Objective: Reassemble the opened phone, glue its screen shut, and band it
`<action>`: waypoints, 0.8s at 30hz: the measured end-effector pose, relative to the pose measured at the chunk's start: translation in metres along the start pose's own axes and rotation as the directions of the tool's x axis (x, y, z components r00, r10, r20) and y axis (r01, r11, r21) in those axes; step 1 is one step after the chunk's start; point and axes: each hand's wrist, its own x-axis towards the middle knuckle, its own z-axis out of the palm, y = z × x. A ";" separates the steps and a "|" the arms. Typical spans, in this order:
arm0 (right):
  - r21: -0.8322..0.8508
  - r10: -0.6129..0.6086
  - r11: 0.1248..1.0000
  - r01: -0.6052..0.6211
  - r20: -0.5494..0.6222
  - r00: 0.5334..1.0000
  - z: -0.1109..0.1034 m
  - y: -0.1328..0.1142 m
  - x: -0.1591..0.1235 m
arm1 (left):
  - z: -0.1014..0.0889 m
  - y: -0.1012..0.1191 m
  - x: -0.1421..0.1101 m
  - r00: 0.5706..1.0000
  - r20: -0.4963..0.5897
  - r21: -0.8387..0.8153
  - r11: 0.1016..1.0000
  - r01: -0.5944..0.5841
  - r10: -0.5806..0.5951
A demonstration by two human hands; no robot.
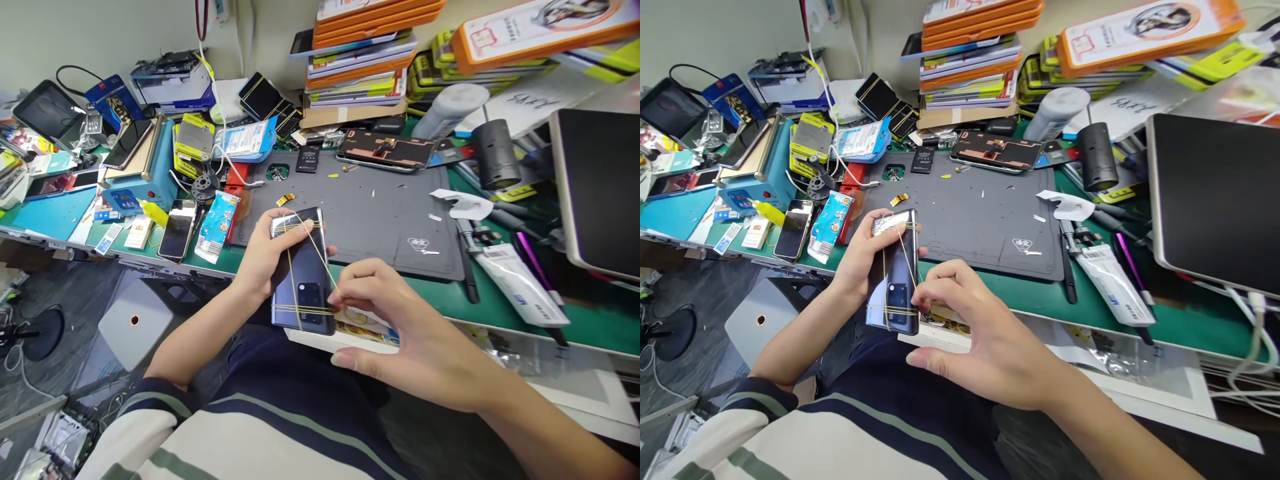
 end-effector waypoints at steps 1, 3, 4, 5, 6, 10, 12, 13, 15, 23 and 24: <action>-0.017 -0.010 1.000 0.010 -0.017 1.000 0.003 0.001 -0.001 | 0.003 -0.002 0.001 1.000 -0.016 -0.019 1.000 -0.002 0.002; -0.052 -0.032 0.998 0.029 -0.061 0.998 0.006 0.003 -0.002 | 0.008 -0.005 0.003 0.999 -0.048 -0.053 0.999 -0.006 0.003; -0.070 -0.047 0.997 0.041 -0.086 0.995 0.008 0.004 -0.002 | 0.009 -0.006 0.003 0.998 -0.062 -0.068 0.998 -0.006 0.002; -0.090 -0.069 0.994 0.059 -0.111 0.991 0.010 0.005 -0.002 | 0.011 -0.007 0.004 0.997 -0.076 -0.082 0.997 -0.007 0.000; -0.111 -0.093 0.991 0.078 -0.135 0.987 0.011 0.007 -0.001 | 0.012 -0.007 0.005 0.996 -0.090 -0.095 0.995 -0.008 -0.001; -0.218 -0.241 0.957 0.192 -0.231 0.943 0.015 0.013 0.005 | 0.015 -0.004 0.012 0.989 -0.147 -0.145 0.989 -0.035 0.013; -0.291 -0.335 0.922 0.256 -0.265 0.904 0.015 0.015 0.010 | 0.017 0.000 0.016 0.985 -0.168 -0.161 0.985 -0.055 0.028; -0.328 -0.379 0.901 0.285 -0.275 0.883 0.015 0.015 0.012 | 0.019 0.002 0.017 0.984 -0.176 -0.166 0.984 -0.065 0.036; -0.398 -0.450 0.859 0.322 -0.285 0.847 0.015 0.015 0.016 | 0.021 0.006 0.019 0.981 -0.189 -0.170 0.982 -0.083 0.050; -0.635 -0.578 0.708 0.310 -0.267 0.771 0.028 0.011 0.023 | 0.028 0.015 0.023 0.948 -0.288 -0.200 0.960 -0.197 0.135; -0.661 -0.582 0.684 0.308 -0.240 0.777 0.028 0.010 0.022 | 0.027 0.016 0.024 0.944 -0.302 -0.208 0.957 -0.202 0.134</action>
